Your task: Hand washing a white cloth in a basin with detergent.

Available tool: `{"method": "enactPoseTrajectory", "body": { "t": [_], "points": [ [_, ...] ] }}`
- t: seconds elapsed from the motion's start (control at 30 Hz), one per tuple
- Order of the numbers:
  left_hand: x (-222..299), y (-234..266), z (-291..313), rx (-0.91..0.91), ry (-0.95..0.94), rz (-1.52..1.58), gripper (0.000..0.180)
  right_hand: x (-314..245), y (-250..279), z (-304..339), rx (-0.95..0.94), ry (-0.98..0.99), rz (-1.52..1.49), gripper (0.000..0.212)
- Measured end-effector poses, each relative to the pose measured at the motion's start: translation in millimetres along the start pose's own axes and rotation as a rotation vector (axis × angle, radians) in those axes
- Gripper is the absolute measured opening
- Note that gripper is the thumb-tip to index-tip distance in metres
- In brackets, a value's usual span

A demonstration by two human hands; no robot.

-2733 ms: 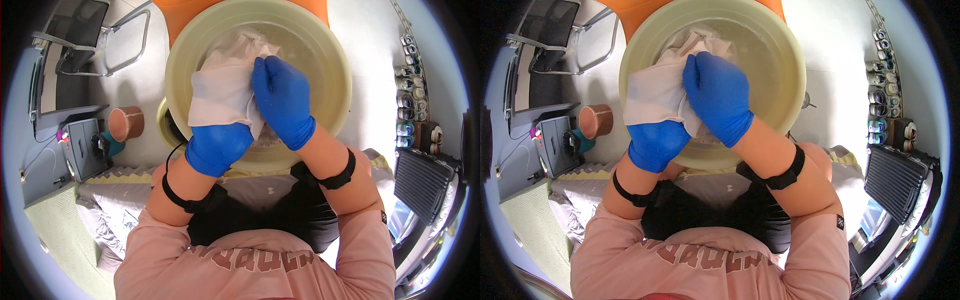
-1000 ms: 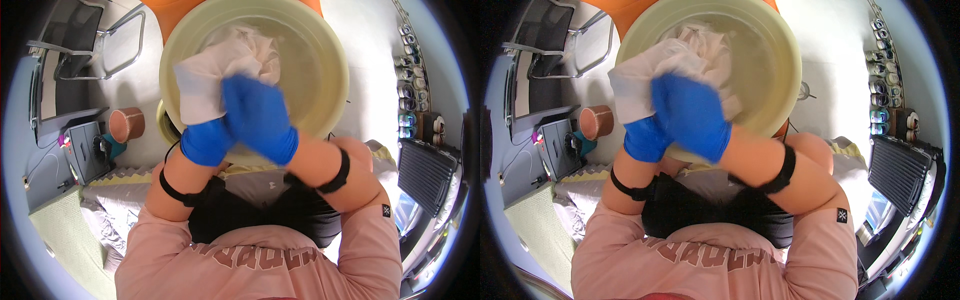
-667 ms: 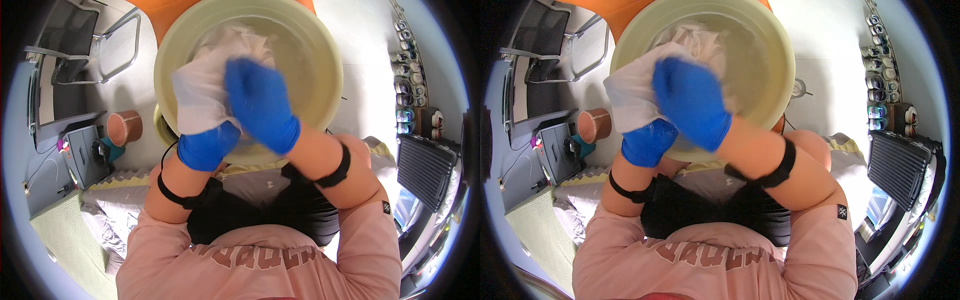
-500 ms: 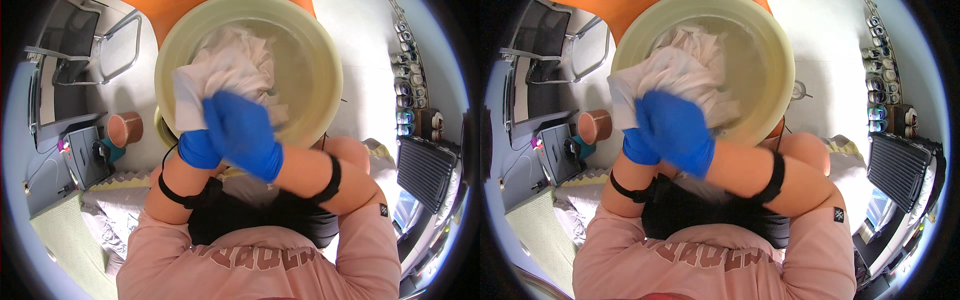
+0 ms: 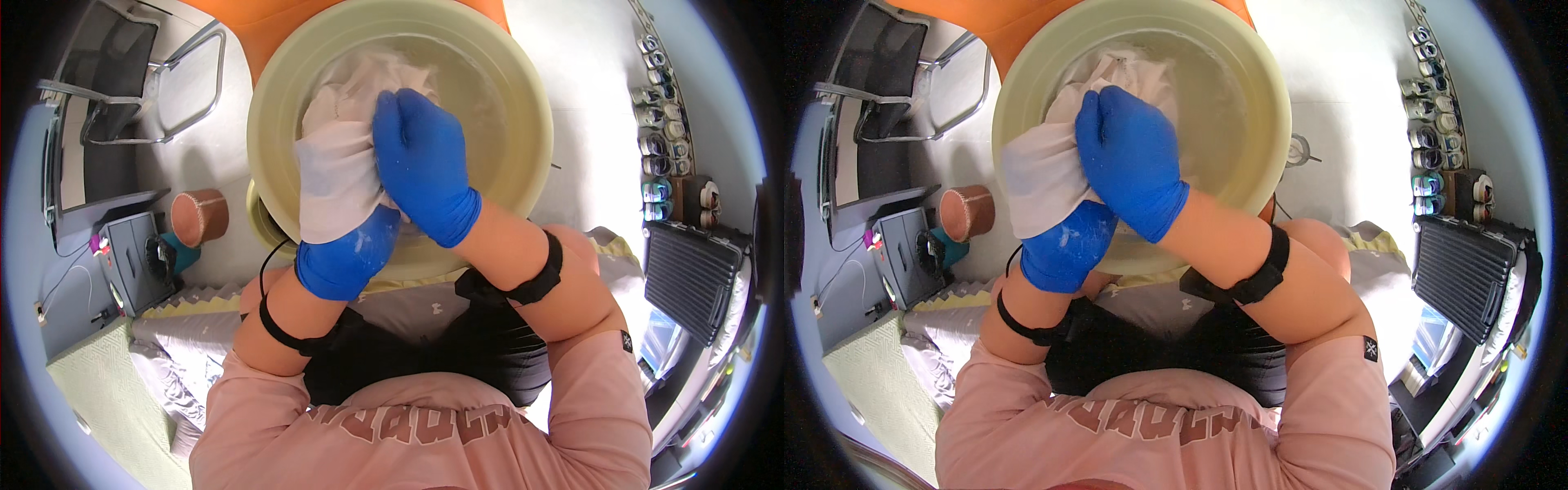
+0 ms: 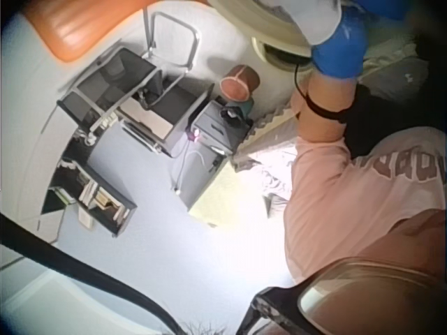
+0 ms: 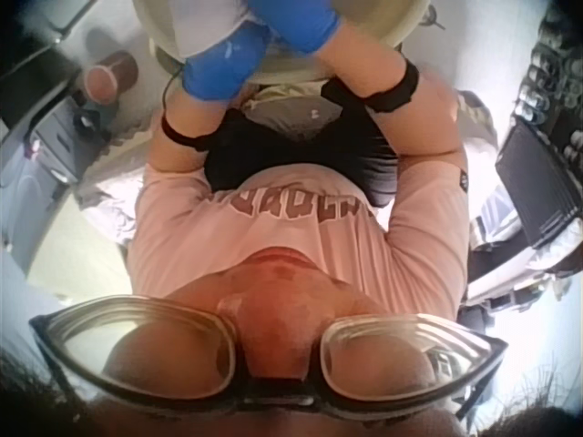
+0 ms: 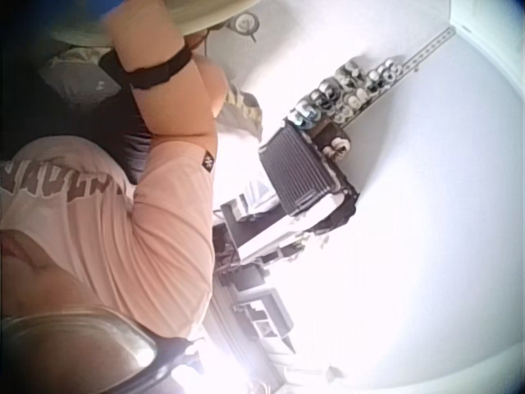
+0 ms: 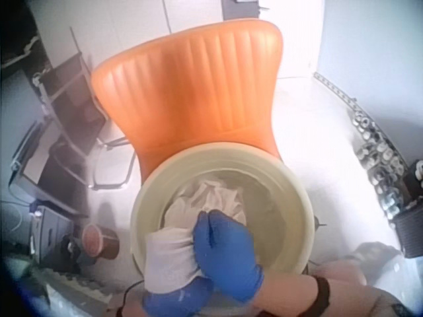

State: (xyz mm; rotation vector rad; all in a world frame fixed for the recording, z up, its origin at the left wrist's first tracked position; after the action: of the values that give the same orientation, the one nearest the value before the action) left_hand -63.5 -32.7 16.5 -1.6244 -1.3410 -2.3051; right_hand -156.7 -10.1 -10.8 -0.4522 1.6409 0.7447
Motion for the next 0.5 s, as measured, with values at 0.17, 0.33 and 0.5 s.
{"method": "enactPoseTrajectory", "body": {
  "t": [0.17, 0.33, 0.5],
  "points": [
    [-36.0, -13.1, 7.4, 0.251, 0.545, 1.786, 0.033, -40.5, -7.9, 63.5, -0.018, 0.375, 0.057, 0.029],
    [8.3, 16.9, -5.0, 0.362, -0.025, 0.693, 0.027, -4.7, -1.0, 9.4, -0.023, 0.015, -0.044, 0.027],
    [-18.7, -11.9, 1.4, 0.147, 0.176, 1.220, 0.041, -25.8, -16.0, 43.0, -0.162, 0.274, 0.017, 0.026]
  ]
}}
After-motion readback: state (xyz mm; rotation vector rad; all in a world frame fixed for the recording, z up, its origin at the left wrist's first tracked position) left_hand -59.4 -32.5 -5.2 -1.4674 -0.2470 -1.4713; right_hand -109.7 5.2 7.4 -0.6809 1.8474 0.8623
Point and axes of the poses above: each hand's wrist, its own z-axis away from the middle knuckle, its own y-axis out of the back of the hand, x = y × z, the point moved 8 cm from there along -z, towards the middle knuckle, and after that the axes turned 8 degrees about x, right-handed, at the moved point
